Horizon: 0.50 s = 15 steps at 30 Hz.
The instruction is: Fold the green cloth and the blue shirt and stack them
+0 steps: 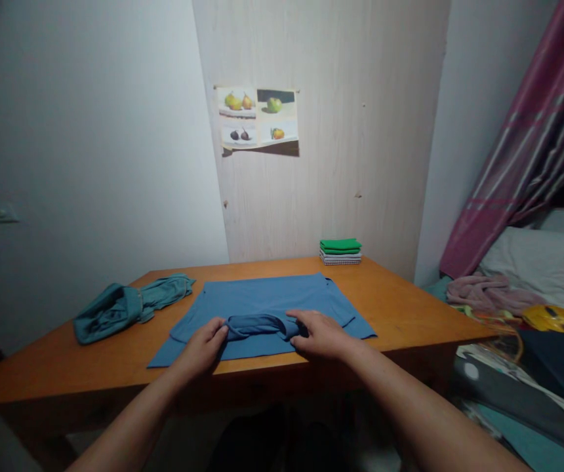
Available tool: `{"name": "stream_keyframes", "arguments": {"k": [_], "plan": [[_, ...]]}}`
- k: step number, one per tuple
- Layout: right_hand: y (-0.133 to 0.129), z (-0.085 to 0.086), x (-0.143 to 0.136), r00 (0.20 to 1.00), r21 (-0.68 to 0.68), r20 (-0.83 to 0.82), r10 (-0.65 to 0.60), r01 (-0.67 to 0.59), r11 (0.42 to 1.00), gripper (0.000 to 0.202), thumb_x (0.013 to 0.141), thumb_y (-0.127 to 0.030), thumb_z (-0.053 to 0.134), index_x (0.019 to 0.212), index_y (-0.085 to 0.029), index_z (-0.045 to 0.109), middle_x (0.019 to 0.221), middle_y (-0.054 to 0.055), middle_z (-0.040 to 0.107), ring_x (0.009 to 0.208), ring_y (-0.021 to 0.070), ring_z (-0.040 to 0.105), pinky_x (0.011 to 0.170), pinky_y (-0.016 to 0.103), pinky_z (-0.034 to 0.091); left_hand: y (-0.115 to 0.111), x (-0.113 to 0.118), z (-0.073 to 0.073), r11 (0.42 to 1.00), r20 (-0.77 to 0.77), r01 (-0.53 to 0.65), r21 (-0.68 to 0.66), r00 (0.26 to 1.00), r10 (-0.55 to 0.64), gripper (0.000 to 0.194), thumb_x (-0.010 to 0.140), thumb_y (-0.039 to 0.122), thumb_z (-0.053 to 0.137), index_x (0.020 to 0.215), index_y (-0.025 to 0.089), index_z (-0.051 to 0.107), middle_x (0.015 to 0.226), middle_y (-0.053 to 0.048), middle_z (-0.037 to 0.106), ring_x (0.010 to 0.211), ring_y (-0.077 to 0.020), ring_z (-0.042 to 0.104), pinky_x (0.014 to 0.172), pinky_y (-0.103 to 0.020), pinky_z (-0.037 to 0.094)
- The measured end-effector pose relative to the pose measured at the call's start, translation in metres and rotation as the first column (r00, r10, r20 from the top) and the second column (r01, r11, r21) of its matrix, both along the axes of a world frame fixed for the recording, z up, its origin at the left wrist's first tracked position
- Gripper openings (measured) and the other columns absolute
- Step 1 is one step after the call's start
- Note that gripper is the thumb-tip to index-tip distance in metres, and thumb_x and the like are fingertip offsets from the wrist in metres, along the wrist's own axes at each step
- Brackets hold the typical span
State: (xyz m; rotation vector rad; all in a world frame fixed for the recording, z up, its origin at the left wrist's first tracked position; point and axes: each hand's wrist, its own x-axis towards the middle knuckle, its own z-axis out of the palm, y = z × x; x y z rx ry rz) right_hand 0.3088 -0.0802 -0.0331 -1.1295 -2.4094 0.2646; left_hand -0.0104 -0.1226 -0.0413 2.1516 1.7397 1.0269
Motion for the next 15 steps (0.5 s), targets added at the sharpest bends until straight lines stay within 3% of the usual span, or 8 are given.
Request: {"name": "stream_keyframes", "arguments": {"k": [2,6,11,15], "plan": [[0.0,-0.001,-0.001,1.0,0.015,0.018,0.004,-0.004,1.0,0.06,0.083,-0.038,0.067,0.141,-0.029,0.055,0.121,0.008,0.069,0.109,0.0279,0.062,0.091,0.038,0.045,0.002,0.0,-0.001,1.0,0.004,-0.019,-0.002,1.0,0.019,0.028,0.096,0.039,0.036,0.082,0.023,0.055,0.085,-0.004,0.065,0.083,-0.0203,0.061,0.075,-0.031,0.046],[0.004,-0.002,-0.006,1.0,0.028,0.006,-0.025,0.024,0.999,0.025,0.092,-0.035,0.055,0.11,-0.027,0.071,0.106,0.005,0.072,0.101,0.0244,0.062,0.086,0.033,0.044,0.0,0.0,-0.003,1.0,0.025,-0.012,-0.001,1.0,0.012,0.028,0.095,0.041,0.04,0.086,0.023,0.059,0.086,-0.003,0.067,0.084,-0.0205,0.062,0.076,-0.031,0.047],[0.013,-0.003,-0.009,0.981,-0.079,-0.171,-0.093,0.081,0.994,0.022,0.095,-0.036,0.05,0.095,-0.023,0.068,0.085,0.002,0.07,0.081,0.0203,0.061,0.073,0.029,0.045,-0.004,0.0,-0.005,0.998,0.15,0.023,-0.058,0.989,-0.014,0.032,0.083,0.041,0.06,0.109,0.023,0.066,0.089,-0.001,0.072,0.083,-0.02,0.065,0.077,-0.03,0.05],[0.02,0.001,-0.009,0.976,-0.101,-0.211,-0.057,0.036,0.994,0.024,0.096,-0.037,0.048,0.088,-0.021,0.064,0.082,0.002,0.067,0.077,0.0185,0.058,0.072,0.029,0.045,0.0,0.004,0.0,0.991,0.313,0.102,-0.083,0.947,-0.071,0.032,0.084,0.042,0.057,0.105,0.02,0.068,0.094,-0.003,0.074,0.089,-0.0213,0.067,0.082,-0.032,0.052]]}}
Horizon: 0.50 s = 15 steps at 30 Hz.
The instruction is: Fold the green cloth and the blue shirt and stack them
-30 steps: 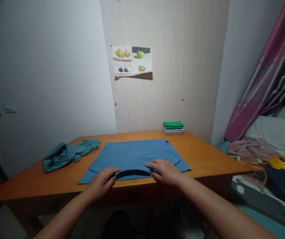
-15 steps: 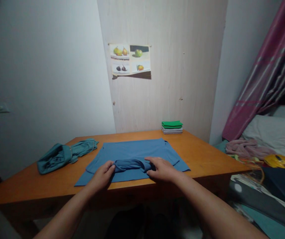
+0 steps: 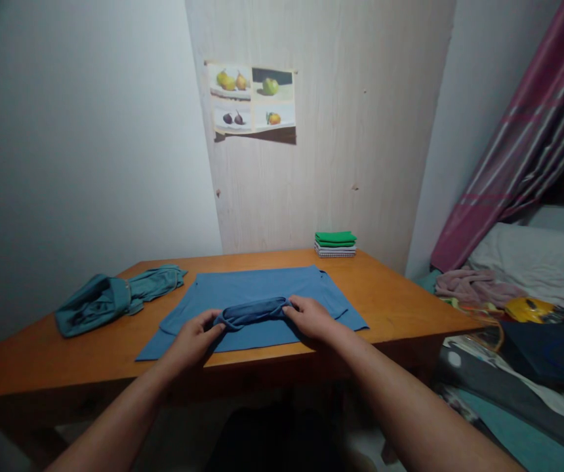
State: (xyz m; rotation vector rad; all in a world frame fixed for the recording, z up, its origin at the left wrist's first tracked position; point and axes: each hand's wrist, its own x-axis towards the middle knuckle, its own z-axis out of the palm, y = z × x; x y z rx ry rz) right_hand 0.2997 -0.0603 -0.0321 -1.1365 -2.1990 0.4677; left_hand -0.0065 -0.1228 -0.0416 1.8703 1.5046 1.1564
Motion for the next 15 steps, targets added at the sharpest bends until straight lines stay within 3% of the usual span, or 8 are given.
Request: {"name": "stream_keyframes", "arguments": {"k": [3,7,10,15], "plan": [[0.005,0.005,0.0,0.999,0.021,0.017,0.028,-0.028,0.999,0.027,0.097,-0.039,0.047,0.086,-0.02,0.062,0.085,0.002,0.066,0.078,0.0183,0.058,0.073,0.029,0.045,0.006,0.004,0.009,1.0,0.113,-0.004,0.011,0.994,0.003,0.03,0.084,0.041,0.055,0.096,0.017,0.068,0.094,-0.005,0.074,0.09,-0.0218,0.066,0.084,-0.033,0.051],[0.008,0.012,0.002,0.999,0.109,0.046,0.0,-0.005,0.994,0.026,0.098,-0.039,0.047,0.092,-0.022,0.066,0.091,0.004,0.069,0.085,0.0202,0.059,0.078,0.03,0.044,0.009,0.005,0.019,0.999,0.127,-0.027,0.039,0.992,0.021,0.029,0.084,0.042,0.055,0.094,0.017,0.066,0.092,-0.005,0.072,0.088,-0.0211,0.065,0.084,-0.034,0.051],[0.002,0.013,0.007,0.996,0.177,0.084,-0.008,-0.007,0.984,0.025,0.098,-0.038,0.05,0.098,-0.022,0.069,0.097,0.007,0.07,0.094,0.0222,0.06,0.084,0.032,0.044,0.004,-0.001,0.022,0.999,0.08,0.025,0.043,0.996,-0.028,0.031,0.085,0.043,0.055,0.097,0.016,0.066,0.094,-0.006,0.071,0.09,-0.0216,0.064,0.086,-0.034,0.05],[-0.017,0.001,0.019,0.961,0.178,0.252,0.111,-0.159,0.971,0.027,0.095,-0.029,0.052,0.114,-0.022,0.07,0.106,0.008,0.07,0.102,0.0237,0.06,0.091,0.037,0.045,-0.015,-0.013,0.018,0.996,-0.119,0.083,-0.026,0.989,-0.085,0.03,0.083,0.037,0.055,0.101,0.019,0.069,0.096,-0.005,0.071,0.097,-0.0241,0.064,0.092,-0.037,0.05]]}}
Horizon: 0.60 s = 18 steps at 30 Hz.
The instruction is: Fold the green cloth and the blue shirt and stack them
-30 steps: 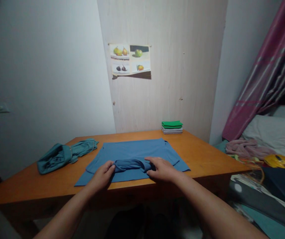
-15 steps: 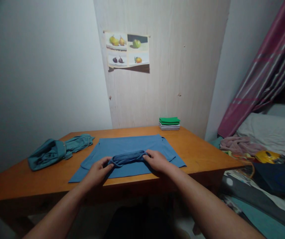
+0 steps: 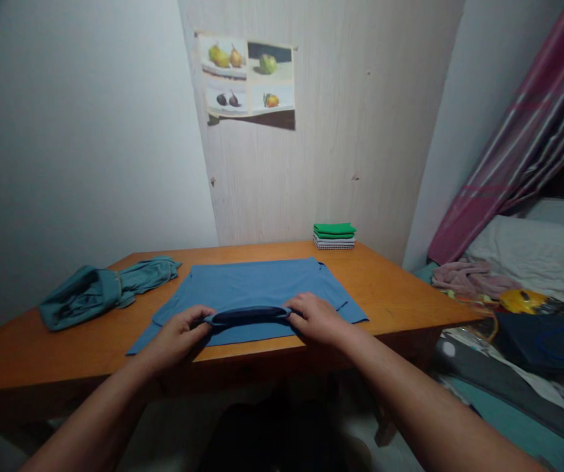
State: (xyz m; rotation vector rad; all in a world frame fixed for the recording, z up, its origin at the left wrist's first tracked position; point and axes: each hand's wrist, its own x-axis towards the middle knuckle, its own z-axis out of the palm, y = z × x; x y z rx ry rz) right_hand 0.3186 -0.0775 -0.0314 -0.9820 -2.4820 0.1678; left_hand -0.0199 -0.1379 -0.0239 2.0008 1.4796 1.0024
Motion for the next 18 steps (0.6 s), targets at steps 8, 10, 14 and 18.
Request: {"name": "stream_keyframes", "arguments": {"k": [8,10,14,18], "plan": [[-0.011,-0.005,0.007,0.997,0.003,-0.071,-0.019,0.02,1.0,0.046,0.083,-0.013,0.05,0.125,-0.018,0.068,0.122,0.011,0.069,0.115,0.0252,0.061,0.102,0.042,0.046,-0.009,-0.013,0.005,1.0,-0.205,0.006,-0.031,0.979,-0.012,0.044,0.076,0.024,0.048,0.112,0.02,0.073,0.118,-0.006,0.072,0.113,-0.0259,0.063,0.105,-0.039,0.045],[-0.01,0.002,0.004,0.989,-0.009,-0.143,-0.036,0.035,0.999,0.04,0.087,-0.018,0.049,0.123,-0.018,0.069,0.122,0.01,0.07,0.114,0.0244,0.062,0.102,0.041,0.047,-0.007,-0.011,0.011,0.998,-0.192,-0.049,-0.03,0.98,0.042,0.042,0.081,0.029,0.047,0.114,0.019,0.072,0.118,-0.008,0.073,0.112,-0.0266,0.064,0.103,-0.039,0.046],[-0.008,0.021,-0.019,0.981,-0.037,-0.185,-0.066,0.06,0.998,0.038,0.096,-0.034,0.047,0.121,-0.017,0.07,0.123,0.01,0.071,0.116,0.024,0.063,0.104,0.039,0.047,0.008,0.004,0.02,0.998,-0.172,-0.053,0.025,0.983,0.057,0.043,0.09,0.043,0.047,0.115,0.019,0.072,0.12,-0.009,0.073,0.112,-0.027,0.065,0.103,-0.04,0.047],[-0.003,0.033,-0.055,0.996,-0.083,-0.068,-0.052,0.046,0.995,0.046,0.1,-0.038,0.04,0.13,-0.015,0.066,0.135,0.012,0.065,0.128,0.0254,0.057,0.111,0.039,0.041,0.033,0.027,0.014,0.998,-0.223,0.058,0.033,0.974,-0.05,0.049,0.094,0.045,0.041,0.124,0.016,0.069,0.131,-0.011,0.068,0.123,-0.0254,0.06,0.11,-0.038,0.042]]}}
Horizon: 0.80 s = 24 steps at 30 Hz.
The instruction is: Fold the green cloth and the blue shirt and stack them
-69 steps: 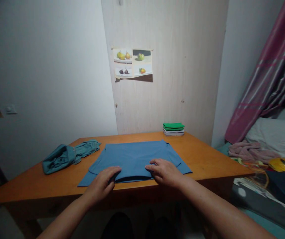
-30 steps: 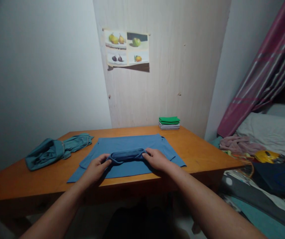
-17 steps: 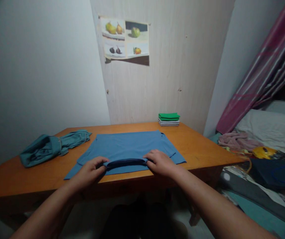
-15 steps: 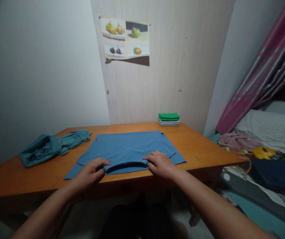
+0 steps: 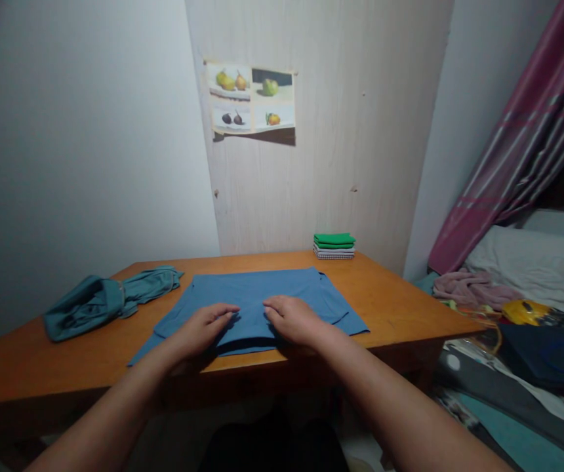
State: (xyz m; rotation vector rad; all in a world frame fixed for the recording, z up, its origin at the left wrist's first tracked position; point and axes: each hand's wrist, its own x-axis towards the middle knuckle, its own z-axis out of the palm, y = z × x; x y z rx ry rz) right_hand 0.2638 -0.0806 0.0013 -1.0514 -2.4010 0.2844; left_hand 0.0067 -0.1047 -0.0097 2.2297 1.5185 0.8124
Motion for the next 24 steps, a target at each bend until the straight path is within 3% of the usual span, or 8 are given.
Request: {"name": "stream_keyframes", "arguments": {"k": [3,6,10,14,18,21,24], "plan": [[0.006,-0.003,-0.021,0.987,-0.076,0.157,0.02,-0.008,0.997,0.051,0.1,-0.039,0.036,0.14,-0.014,0.056,0.147,0.015,0.054,0.141,0.029,0.044,0.115,0.046,0.035,0.014,0.011,-0.009,0.994,-0.143,0.066,-0.084,0.987,-0.077,0.056,0.097,0.045,0.036,0.14,0.017,0.057,0.15,-0.009,0.053,0.142,-0.0264,0.042,0.12,-0.043,0.028],[0.011,-0.015,-0.028,0.951,-0.172,0.308,0.03,0.024,0.985,0.062,0.101,-0.047,0.033,0.152,-0.013,0.041,0.158,0.017,0.038,0.148,0.0333,0.029,0.118,0.057,0.026,0.017,0.013,-0.014,0.974,-0.308,0.039,-0.224,0.945,-0.109,0.06,0.099,0.048,0.032,0.153,0.025,0.039,0.162,-0.004,0.031,0.152,-0.0294,0.02,0.122,-0.056,0.013],[0.015,-0.028,-0.023,0.936,-0.22,0.352,0.015,0.067,0.973,0.072,0.1,-0.055,0.028,0.158,-0.013,0.026,0.164,0.015,0.022,0.152,0.0324,0.017,0.12,0.059,0.013,0.009,0.01,-0.012,0.963,-0.395,0.014,-0.268,0.91,-0.123,0.063,0.099,0.054,0.03,0.157,0.03,0.027,0.166,-0.004,0.017,0.154,-0.0284,0.009,0.121,-0.059,0.006],[0.017,-0.027,-0.019,0.938,-0.243,0.345,0.024,0.065,0.968,0.073,0.099,-0.056,0.031,0.158,-0.013,0.027,0.164,0.016,0.022,0.152,0.0324,0.017,0.12,0.061,0.014,0.008,0.009,-0.006,0.96,-0.384,-0.006,-0.281,0.917,-0.107,0.066,0.098,0.057,0.032,0.157,0.028,0.03,0.165,-0.007,0.022,0.154,-0.029,0.014,0.121,-0.058,0.009],[0.013,-0.013,-0.027,0.945,-0.161,0.325,-0.027,0.083,0.983,0.067,0.097,-0.048,0.04,0.153,-0.011,0.037,0.159,0.019,0.033,0.149,0.0354,0.027,0.117,0.064,0.019,0.019,0.009,-0.005,0.982,-0.302,0.038,-0.186,0.949,-0.094,0.062,0.097,0.051,0.038,0.15,0.02,0.044,0.158,-0.011,0.04,0.147,-0.028,0.034,0.121,-0.049,0.022],[0.008,-0.003,-0.042,0.961,-0.029,0.278,-0.006,0.014,0.999,0.055,0.097,-0.037,0.04,0.145,-0.012,0.049,0.151,0.019,0.048,0.143,0.0334,0.039,0.118,0.056,0.025,0.03,0.009,-0.009,0.992,-0.261,0.044,-0.119,0.962,-0.074,0.053,0.097,0.042,0.039,0.145,0.022,0.051,0.152,-0.01,0.05,0.142,-0.0255,0.043,0.119,-0.044,0.027],[0.008,-0.004,-0.055,0.958,-0.034,0.278,0.07,-0.063,0.997,0.048,0.098,-0.033,0.038,0.136,-0.014,0.059,0.138,0.018,0.061,0.132,0.0306,0.053,0.114,0.048,0.034,0.037,0.008,-0.017,0.99,-0.291,-0.007,-0.139,0.956,-0.034,0.051,0.098,0.041,0.039,0.145,0.025,0.051,0.154,-0.008,0.047,0.145,-0.0265,0.037,0.12,-0.048,0.024]]}}
